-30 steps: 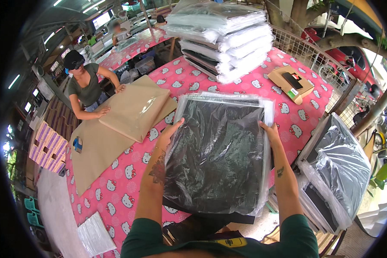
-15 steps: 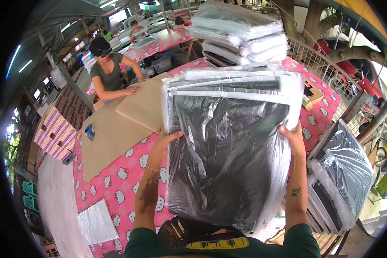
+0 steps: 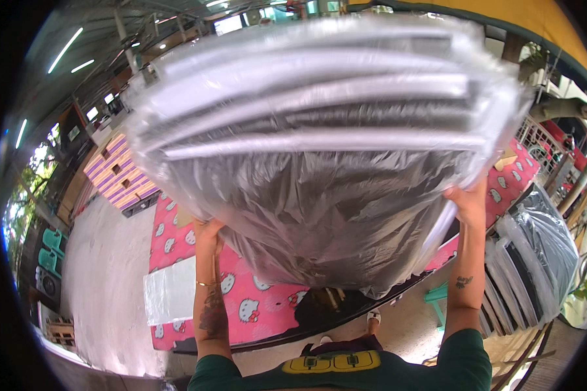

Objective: The person packages rectangular black and white sheets into plastic bags, placing the completed items into a stack.

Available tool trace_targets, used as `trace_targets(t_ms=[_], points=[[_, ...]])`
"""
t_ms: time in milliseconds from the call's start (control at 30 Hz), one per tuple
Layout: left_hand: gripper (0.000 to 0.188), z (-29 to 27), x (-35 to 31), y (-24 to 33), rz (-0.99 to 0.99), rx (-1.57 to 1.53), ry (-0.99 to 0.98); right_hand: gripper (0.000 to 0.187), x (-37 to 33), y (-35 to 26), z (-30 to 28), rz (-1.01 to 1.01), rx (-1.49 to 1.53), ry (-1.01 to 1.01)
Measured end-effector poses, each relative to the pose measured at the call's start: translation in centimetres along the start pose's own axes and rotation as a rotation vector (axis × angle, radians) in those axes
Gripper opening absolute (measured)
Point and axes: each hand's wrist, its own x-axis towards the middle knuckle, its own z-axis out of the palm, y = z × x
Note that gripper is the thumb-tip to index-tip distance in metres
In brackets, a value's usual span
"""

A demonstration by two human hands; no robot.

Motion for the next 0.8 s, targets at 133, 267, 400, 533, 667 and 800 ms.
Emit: trace_targets(t_ms=[133, 267, 400, 533, 667, 800], points=[[0.068, -4.1, -3.4, -0.3, -0.27, -0.011, -0.072, 0.104, -5.4, 7.0, 4.1, 0.125, 0.09, -0.105], [0.073, -4.0, -3.7, -1.2, -0.313, 0.119, -0.032, 0.108, -5.3, 7.8, 6.3, 0.18, 0.178, -0.131], [0.07, -2.1, -3.4, -0.7, -0.191, 0.066, -0.099, 0.11, -3.7, 4.3, 2.3, 0.1, 0.121, -0.147], [0.068, -3.5, -4.5, 0.3, -0.213, 0.096, -0.09, 0.104, 2.2, -14.1, 11.7, -0.879, -0.705, -0.143], [0.065, -2.6, -3.7, -0.7, -0.256, 0.188, -0.086, 0.087, 9.1, -11.6, 15.6, -0.398, -1.254, -0.662], [0.077, -8.3, 1.5, 6.4, -0.259, -0.167, -0.201, 0.082, 7.5, -10.3, 15.4, -0.436, -1.199, -0.75]])
